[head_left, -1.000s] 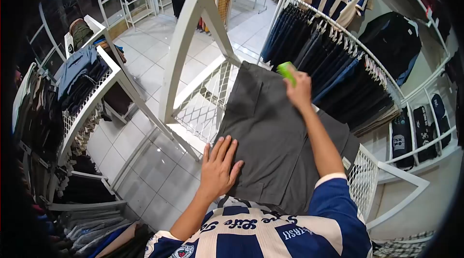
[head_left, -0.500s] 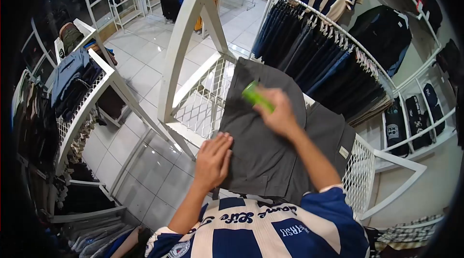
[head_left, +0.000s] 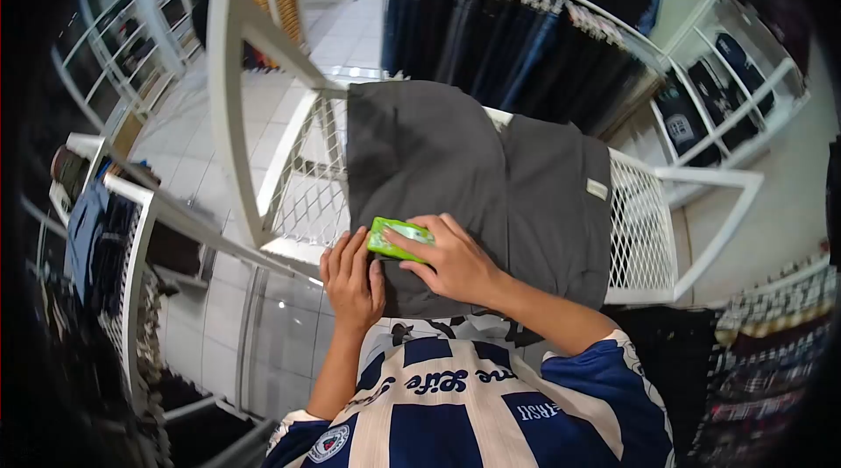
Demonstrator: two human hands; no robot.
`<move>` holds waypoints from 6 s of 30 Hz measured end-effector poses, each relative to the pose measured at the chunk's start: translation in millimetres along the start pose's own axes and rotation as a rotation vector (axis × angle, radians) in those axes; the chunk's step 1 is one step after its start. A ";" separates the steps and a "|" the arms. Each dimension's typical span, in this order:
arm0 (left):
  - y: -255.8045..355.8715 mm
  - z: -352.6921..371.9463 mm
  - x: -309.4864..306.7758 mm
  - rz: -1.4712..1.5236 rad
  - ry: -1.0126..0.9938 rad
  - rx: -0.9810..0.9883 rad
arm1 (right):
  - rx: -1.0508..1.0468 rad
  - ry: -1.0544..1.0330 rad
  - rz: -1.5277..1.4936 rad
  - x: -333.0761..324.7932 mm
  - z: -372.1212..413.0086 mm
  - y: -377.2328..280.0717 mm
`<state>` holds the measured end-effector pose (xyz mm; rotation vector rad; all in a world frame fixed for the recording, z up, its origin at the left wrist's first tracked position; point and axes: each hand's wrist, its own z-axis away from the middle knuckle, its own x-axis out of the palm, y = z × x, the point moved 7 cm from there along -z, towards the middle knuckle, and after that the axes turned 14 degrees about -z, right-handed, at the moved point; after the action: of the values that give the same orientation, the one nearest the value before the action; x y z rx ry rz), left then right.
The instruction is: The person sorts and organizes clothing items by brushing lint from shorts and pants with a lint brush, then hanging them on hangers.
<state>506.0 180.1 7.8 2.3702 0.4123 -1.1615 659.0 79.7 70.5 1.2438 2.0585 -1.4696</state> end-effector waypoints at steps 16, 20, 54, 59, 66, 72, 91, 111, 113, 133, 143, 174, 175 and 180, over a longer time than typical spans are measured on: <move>-0.2 -1.0 3.6 -0.008 0.023 0.062 | 0.363 0.300 0.244 -73.2 122.0 5.2; 2.5 -0.8 1.8 -0.026 0.019 0.050 | 0.924 0.622 0.753 -203.1 250.0 83.6; -1.3 77.0 25.1 1.029 -0.580 -0.707 | 1.029 1.402 -0.742 -67.8 353.2 44.2; 21.1 13.4 3.5 1.122 -0.514 -0.649 | 0.777 1.386 -0.550 -130.3 298.8 14.8; -2.2 54.9 21.6 1.046 -0.516 -0.745 | 0.923 1.232 -0.679 -109.3 341.0 45.2; 7.0 67.0 20.4 1.064 -0.397 -0.728 | 0.818 1.235 -0.773 -102.3 356.2 48.9; 4.2 260.6 -47.7 0.987 -0.297 -1.047 | 0.569 0.565 -0.573 33.6 294.4 -39.8; -347.4 253.5 -81.4 0.682 0.210 -1.201 | 0.486 -0.410 -1.153 490.4 -71.0 -138.0; -403.8 235.3 -76.3 0.611 0.244 -1.183 | 0.406 -0.385 -1.142 541.8 -114.5 -138.3; -525.5 183.9 -49.5 0.391 0.226 -1.050 | 0.475 -0.481 -1.200 646.4 -256.0 -147.9; -498.1 165.5 -64.2 0.484 0.229 -1.019 | 0.652 -0.390 -1.425 613.6 -248.0 -130.0; -426.7 197.3 -0.2 1.121 -0.067 -1.083 | 0.652 -0.443 -1.191 501.9 -15.1 -86.0; -414.0 200.0 -6.0 1.190 -0.075 -1.085 | 0.556 -0.465 -1.144 489.6 -10.1 -96.4; -366.4 224.5 -23.2 1.231 -0.038 -1.029 | 0.543 -0.220 -1.117 434.6 -7.3 -91.0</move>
<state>177.0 370.1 -194.3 1.2200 -0.3882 -0.2385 341.2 278.8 -167.3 -0.1308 2.3512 -2.5814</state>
